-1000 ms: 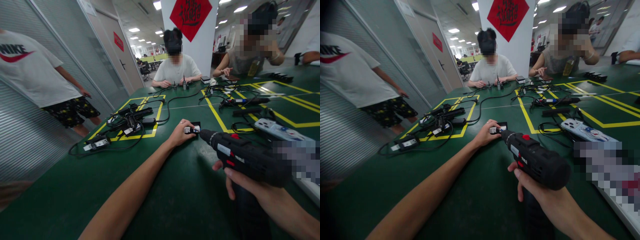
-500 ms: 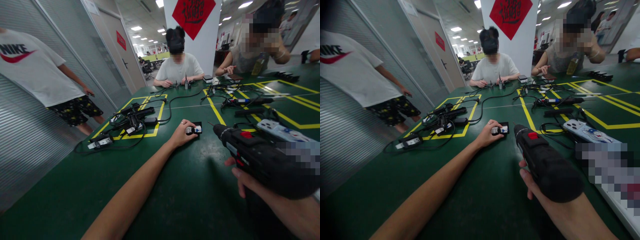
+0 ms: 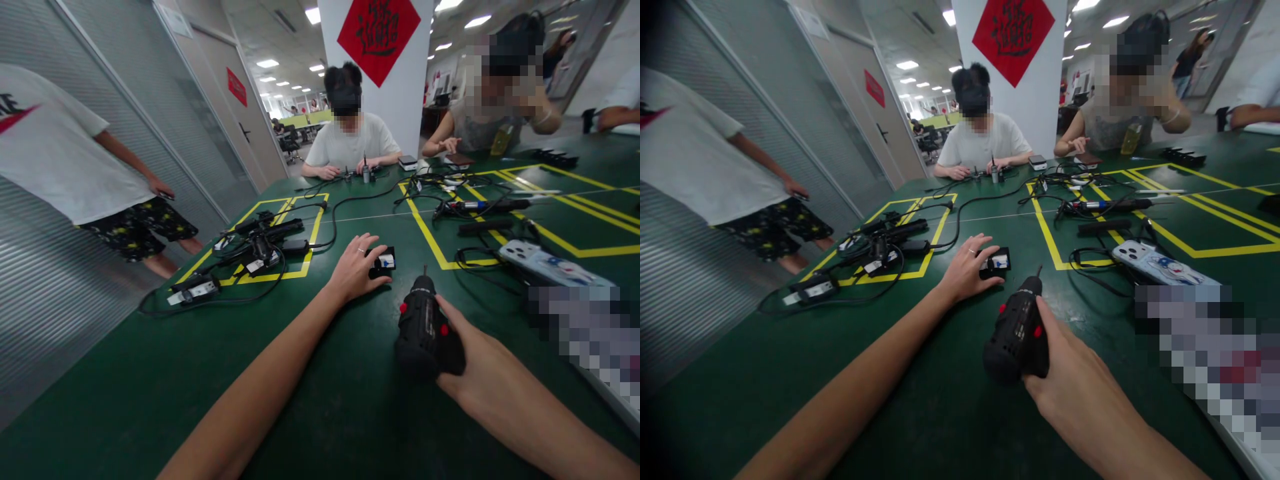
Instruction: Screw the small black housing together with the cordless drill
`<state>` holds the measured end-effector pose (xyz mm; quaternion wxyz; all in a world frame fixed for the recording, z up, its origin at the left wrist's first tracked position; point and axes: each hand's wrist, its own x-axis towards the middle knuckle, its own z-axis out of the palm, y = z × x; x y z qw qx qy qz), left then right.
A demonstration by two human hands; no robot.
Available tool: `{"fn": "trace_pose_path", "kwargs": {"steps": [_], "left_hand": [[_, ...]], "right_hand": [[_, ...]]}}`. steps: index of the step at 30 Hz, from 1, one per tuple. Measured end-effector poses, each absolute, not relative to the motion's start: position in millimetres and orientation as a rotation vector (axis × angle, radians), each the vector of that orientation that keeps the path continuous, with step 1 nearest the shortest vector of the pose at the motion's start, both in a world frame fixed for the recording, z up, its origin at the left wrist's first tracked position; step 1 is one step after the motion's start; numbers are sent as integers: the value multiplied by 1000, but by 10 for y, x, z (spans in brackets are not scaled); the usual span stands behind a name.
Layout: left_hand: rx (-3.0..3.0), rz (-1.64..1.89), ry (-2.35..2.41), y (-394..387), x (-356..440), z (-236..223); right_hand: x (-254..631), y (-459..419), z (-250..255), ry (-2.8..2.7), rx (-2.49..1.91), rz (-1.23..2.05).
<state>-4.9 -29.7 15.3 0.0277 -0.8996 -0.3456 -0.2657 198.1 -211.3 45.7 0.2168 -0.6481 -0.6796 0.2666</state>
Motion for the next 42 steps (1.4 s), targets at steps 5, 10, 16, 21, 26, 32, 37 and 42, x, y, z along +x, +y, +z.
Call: {"fn": "trace_pose_path", "kwargs": {"steps": [5, 10, 16, 21, 26, 32, 37, 42], "left_hand": [[-2709, -735, -1106, -318, 18, 170], [-2670, -734, -1201, -324, 92, 94], [-2609, -604, -1253, -295, 94, 66], [-2599, -614, -1282, -312, 102, 98], [-2687, -740, -1302, -342, 23, 172], [-2936, -1120, -1512, -207, -131, 108], [-3044, -1261, -1711, -104, -134, 39], [-2990, -1275, -1795, -124, -184, 93]], "right_hand": [[1875, -2147, 366, -2107, -1904, 444], [1775, -2118, 392, -2239, -1975, 173], [1757, -2092, 398, -2260, -1977, 105], [1756, -2103, 377, -2287, -1971, 95], [1778, -2108, 355, -2293, -1957, 73], [1755, -2102, 376, -2299, -1947, 41], [1765, -2102, 361, -2293, -1957, 75], [1779, -2114, 353, -2291, -1934, 81]]}}
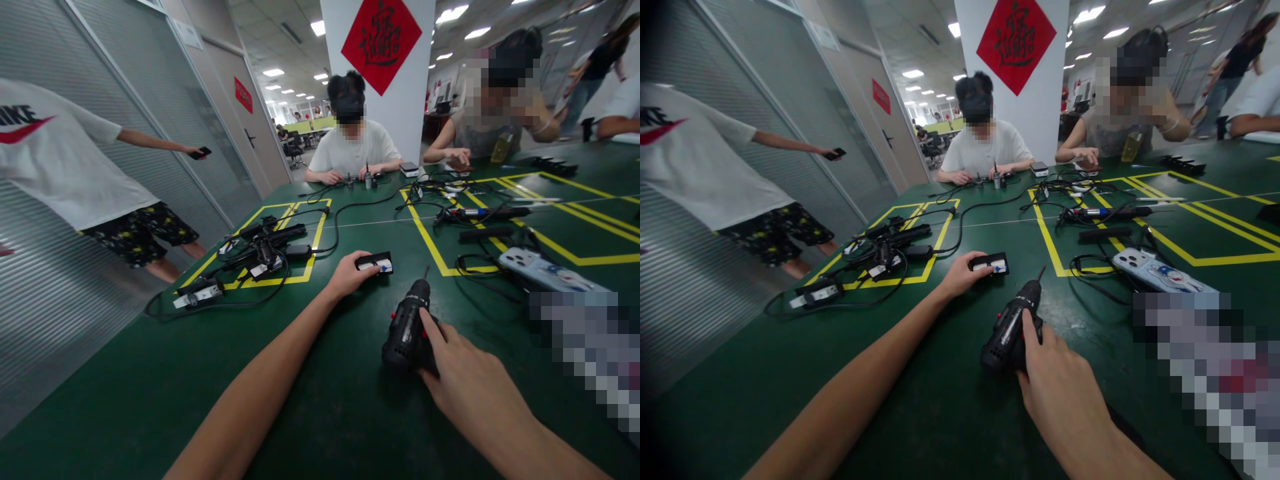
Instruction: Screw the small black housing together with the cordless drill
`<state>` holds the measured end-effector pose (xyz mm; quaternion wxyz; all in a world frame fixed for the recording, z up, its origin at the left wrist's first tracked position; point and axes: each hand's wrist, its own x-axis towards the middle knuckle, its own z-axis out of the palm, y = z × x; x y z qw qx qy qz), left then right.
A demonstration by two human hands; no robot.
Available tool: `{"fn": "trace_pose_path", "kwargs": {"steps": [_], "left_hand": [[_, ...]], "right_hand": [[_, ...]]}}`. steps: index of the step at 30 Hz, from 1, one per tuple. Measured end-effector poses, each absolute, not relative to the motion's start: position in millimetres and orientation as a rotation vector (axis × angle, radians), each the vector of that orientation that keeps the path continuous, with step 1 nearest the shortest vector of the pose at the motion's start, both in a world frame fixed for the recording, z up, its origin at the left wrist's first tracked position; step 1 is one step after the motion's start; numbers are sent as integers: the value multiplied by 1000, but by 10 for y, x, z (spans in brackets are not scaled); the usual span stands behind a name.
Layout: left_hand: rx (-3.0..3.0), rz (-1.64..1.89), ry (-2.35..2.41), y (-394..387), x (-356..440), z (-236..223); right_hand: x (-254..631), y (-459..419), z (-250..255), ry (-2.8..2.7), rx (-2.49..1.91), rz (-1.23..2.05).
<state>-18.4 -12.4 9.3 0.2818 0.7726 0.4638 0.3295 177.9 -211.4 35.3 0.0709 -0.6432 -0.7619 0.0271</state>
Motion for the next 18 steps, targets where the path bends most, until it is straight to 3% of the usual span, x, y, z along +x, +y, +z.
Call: {"fn": "trace_pose_path", "kwargs": {"steps": [6, 12, 18], "left_hand": [[2147, 867, 1198, -147, -221, 113], [2544, 997, 1140, -158, -233, 101], [2953, 886, 1089, -238, -210, 105]], "right_hand": [[1747, -2110, 370, -2283, -1932, 93], [1747, -2101, 336, -2265, -1954, 109], [1750, -2108, 359, -2277, -1945, 88]]}}
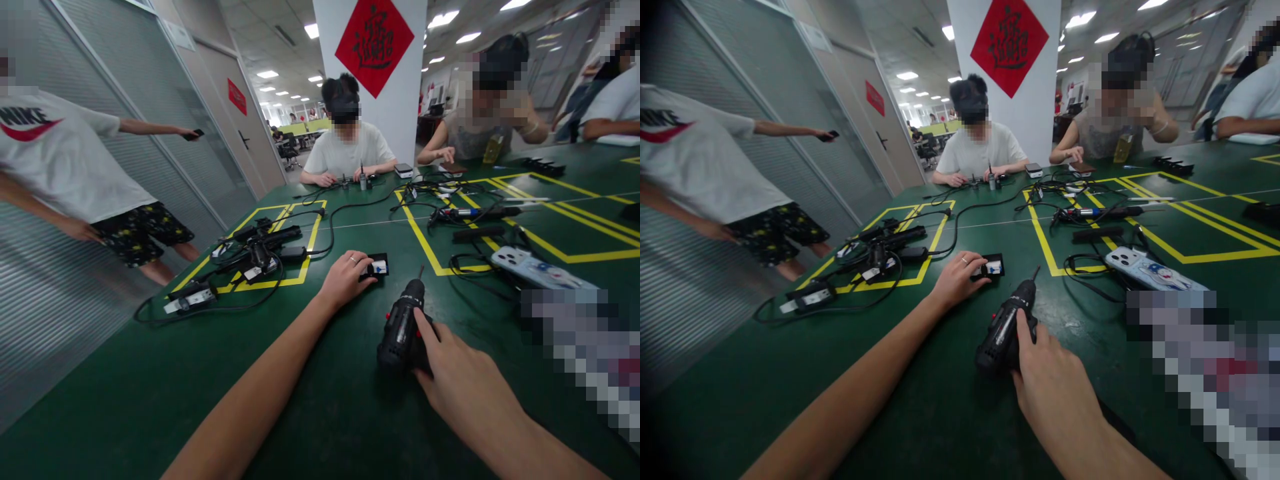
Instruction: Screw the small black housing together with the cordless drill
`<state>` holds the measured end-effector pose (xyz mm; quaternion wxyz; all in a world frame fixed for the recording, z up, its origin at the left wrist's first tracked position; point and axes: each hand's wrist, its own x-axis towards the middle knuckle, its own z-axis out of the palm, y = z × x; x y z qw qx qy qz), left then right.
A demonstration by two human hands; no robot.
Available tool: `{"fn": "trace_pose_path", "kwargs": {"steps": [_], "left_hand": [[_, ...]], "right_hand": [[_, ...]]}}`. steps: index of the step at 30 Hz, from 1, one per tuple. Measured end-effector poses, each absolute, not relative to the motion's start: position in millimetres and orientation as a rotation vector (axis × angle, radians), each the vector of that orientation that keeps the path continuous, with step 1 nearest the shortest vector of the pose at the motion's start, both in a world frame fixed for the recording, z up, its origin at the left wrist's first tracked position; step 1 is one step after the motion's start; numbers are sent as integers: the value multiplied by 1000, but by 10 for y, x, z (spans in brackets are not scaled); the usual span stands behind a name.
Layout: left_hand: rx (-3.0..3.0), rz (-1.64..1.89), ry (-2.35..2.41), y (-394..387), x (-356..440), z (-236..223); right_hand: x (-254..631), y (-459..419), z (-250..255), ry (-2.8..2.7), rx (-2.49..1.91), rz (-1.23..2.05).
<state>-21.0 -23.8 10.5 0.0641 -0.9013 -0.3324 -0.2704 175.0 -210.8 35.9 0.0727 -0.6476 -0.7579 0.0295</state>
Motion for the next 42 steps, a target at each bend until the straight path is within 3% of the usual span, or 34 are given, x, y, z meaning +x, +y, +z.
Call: {"fn": "trace_pose_path", "kwargs": {"steps": [34, 42], "left_hand": [[-2729, -967, -949, -246, -56, 30], [-2645, -1519, -1380, -294, -167, 229]], "right_hand": [[1759, -2111, 375, -2299, -1975, 33], [1776, -2111, 367, -2296, -1948, 50]]}}
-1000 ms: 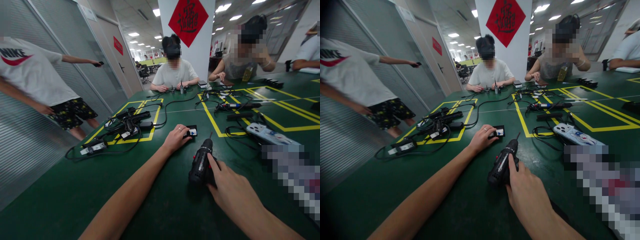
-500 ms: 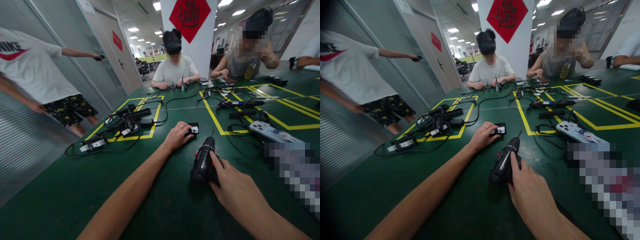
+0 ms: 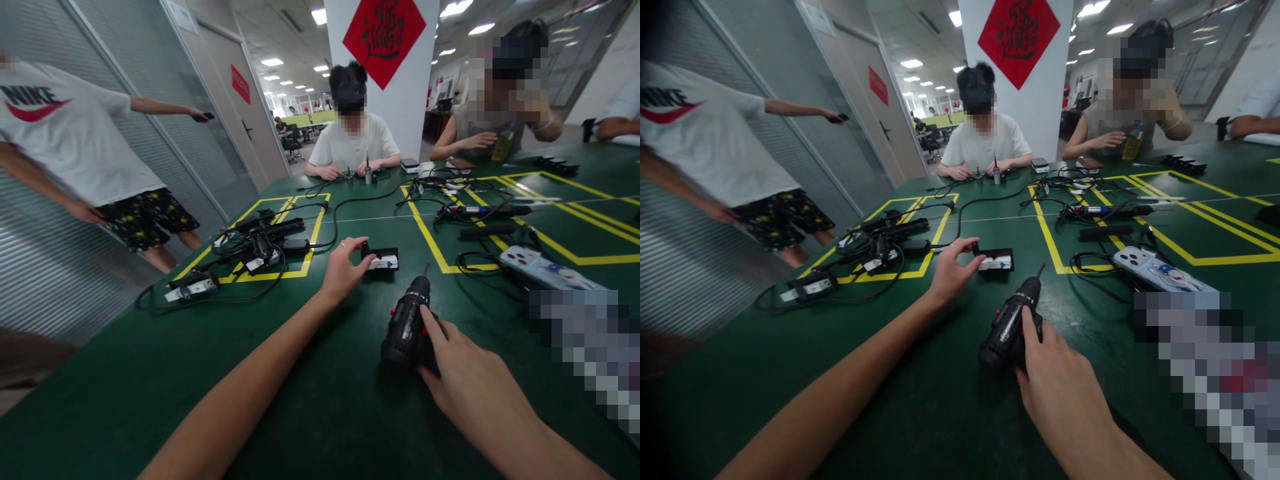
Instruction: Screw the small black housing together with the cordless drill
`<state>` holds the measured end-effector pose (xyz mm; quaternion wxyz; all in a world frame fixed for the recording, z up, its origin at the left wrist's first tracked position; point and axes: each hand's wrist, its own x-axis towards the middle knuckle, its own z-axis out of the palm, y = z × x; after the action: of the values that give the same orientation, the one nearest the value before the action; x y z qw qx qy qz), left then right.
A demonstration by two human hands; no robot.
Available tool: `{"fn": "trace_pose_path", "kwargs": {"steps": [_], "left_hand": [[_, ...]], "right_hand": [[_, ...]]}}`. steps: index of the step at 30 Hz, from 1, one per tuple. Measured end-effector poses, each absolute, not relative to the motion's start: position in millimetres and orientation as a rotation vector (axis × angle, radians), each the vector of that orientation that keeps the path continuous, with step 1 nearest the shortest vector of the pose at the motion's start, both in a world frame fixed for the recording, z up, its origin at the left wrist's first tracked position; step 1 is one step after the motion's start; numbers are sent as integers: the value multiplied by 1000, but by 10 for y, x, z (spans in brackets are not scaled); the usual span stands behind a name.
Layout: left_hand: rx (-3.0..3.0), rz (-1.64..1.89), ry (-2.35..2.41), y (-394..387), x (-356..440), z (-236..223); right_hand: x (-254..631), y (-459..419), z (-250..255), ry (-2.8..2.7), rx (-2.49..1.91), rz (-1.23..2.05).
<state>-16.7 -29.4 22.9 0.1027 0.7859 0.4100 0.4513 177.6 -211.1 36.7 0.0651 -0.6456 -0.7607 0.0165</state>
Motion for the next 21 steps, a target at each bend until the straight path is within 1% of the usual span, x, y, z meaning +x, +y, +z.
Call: {"fn": "trace_pose_path", "kwargs": {"steps": [3, 7, 10, 14, 17, 21], "left_hand": [[1999, 1213, 1241, -255, -357, 236], [1747, 1003, 1348, -236, -597, 92], [1471, 966, 1312, -248, -665, 24], [1174, 977, 1185, -321, -694, 78], [1134, 929, 1209, -465, -833, 179], [1452, 780, 1443, -707, -1301, 370]], "right_hand": [[1765, -2119, 373, -2302, -1935, 51], [1756, -2121, 369, -2301, -1946, 57], [1760, -2114, 369, -2293, -1937, 55], [1772, -2112, 365, -2294, -1915, 67], [1768, -2113, 364, -2296, -1912, 71], [1752, -2119, 370, -2293, -1915, 75]]}}
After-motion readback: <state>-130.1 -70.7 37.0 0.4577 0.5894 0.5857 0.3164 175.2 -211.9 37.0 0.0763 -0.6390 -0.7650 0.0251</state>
